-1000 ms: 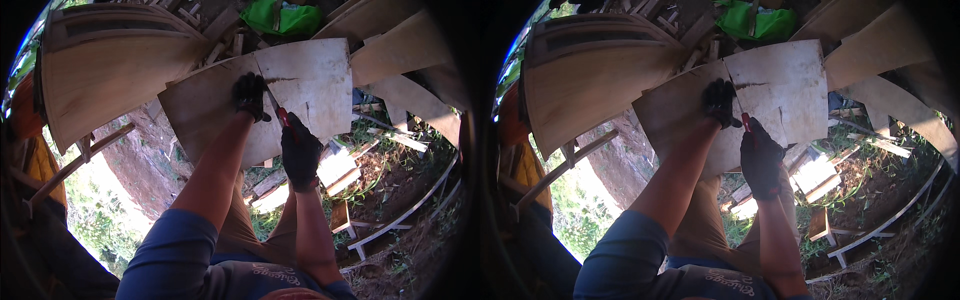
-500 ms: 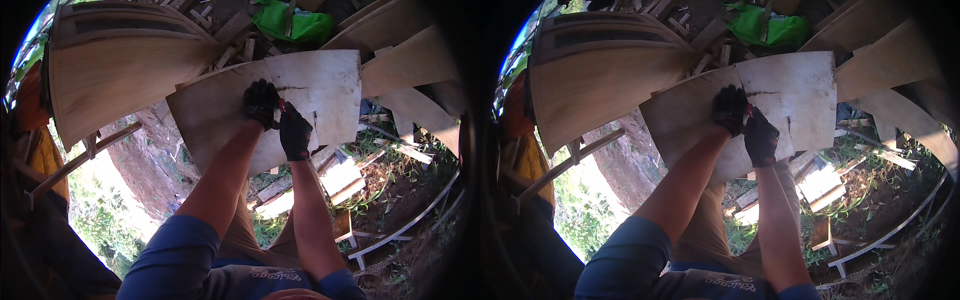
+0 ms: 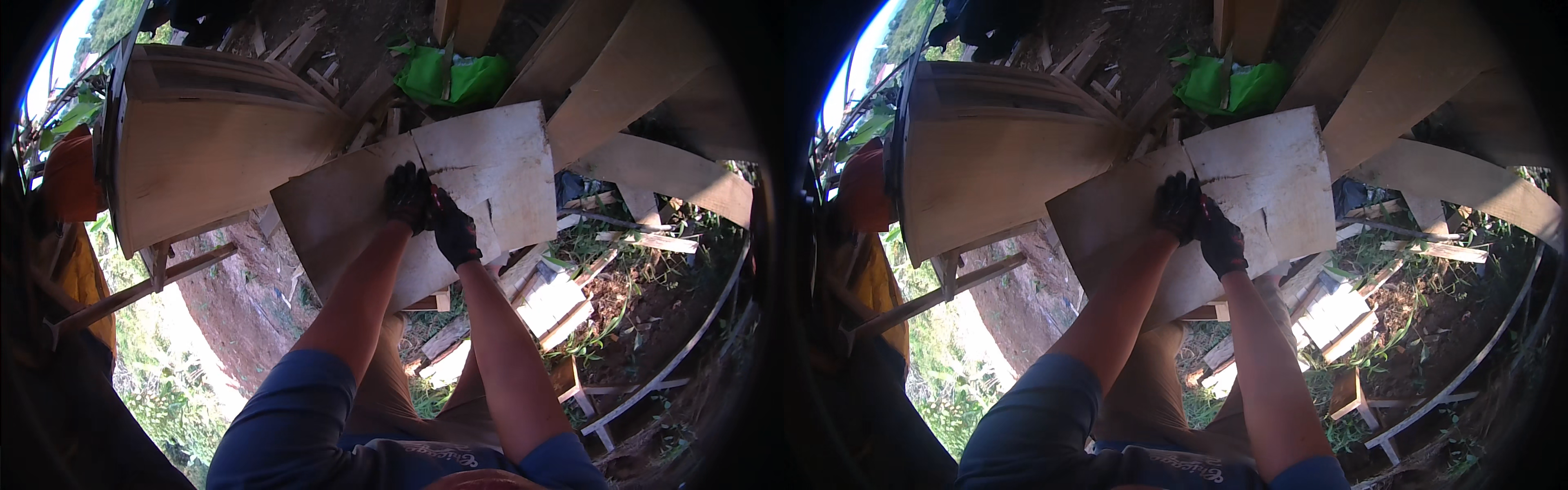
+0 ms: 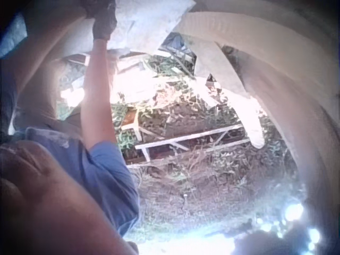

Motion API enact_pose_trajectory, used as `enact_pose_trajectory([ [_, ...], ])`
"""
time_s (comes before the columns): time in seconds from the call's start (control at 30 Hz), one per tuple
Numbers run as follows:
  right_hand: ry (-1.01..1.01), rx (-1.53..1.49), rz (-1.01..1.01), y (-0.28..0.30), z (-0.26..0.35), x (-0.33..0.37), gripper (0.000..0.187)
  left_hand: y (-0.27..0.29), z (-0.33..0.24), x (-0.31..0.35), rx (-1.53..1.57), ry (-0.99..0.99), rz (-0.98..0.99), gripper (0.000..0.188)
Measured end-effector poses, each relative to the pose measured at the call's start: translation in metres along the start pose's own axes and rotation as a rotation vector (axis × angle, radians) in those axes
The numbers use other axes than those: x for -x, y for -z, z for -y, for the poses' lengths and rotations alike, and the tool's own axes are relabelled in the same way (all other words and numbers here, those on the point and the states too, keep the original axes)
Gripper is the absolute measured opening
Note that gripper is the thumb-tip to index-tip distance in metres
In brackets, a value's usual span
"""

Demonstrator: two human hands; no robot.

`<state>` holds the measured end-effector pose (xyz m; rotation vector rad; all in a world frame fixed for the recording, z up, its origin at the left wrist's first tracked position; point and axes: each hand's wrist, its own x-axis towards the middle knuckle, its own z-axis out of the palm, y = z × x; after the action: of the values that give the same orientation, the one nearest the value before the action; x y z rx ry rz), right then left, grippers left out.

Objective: The person saws a piece of plywood on a wooden structure, then places the cut piece into a wooden crate and continues sawing another section of wood.

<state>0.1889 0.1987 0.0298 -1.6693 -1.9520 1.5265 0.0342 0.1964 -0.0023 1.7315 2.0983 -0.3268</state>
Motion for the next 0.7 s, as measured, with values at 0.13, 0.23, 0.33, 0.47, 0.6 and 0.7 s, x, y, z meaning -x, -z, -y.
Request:
enact_pose_trajectory([
  [0.13, 0.077, 0.122, -0.053, 0.041, -0.003, 0.029, 0.064, 0.015, 0.027, 0.044, -0.103, -0.085, 0.051, 0.098],
  [0.23, 0.087, 0.042, -0.045, 0.103, -0.038, 0.097, 0.049, 0.032, 0.059, 0.102, -0.066, -0.08, 0.144, 0.087],
  [0.33, 0.043, 0.458, -0.049, 0.178, -0.15, 0.2, 0.049, 0.074, 0.095, 0.149, -0.1, -0.066, 0.165, 0.067],
  [0.47, -0.583, 0.652, -0.002, 0.273, -0.253, 0.403, 0.05, 0.092, 0.163, 0.237, -0.102, -0.046, 0.221, 0.069],
  [0.6, -0.986, 0.279, 0.02, 0.299, -0.189, 0.517, 0.042, 0.113, 0.2, 0.322, -0.011, 0.093, 0.314, 0.082],
  [0.7, -1.022, 0.181, 0.022, 0.297, -0.154, 0.531, 0.037, 0.083, 0.221, 0.369, 0.235, 0.267, 0.42, 0.087],
])
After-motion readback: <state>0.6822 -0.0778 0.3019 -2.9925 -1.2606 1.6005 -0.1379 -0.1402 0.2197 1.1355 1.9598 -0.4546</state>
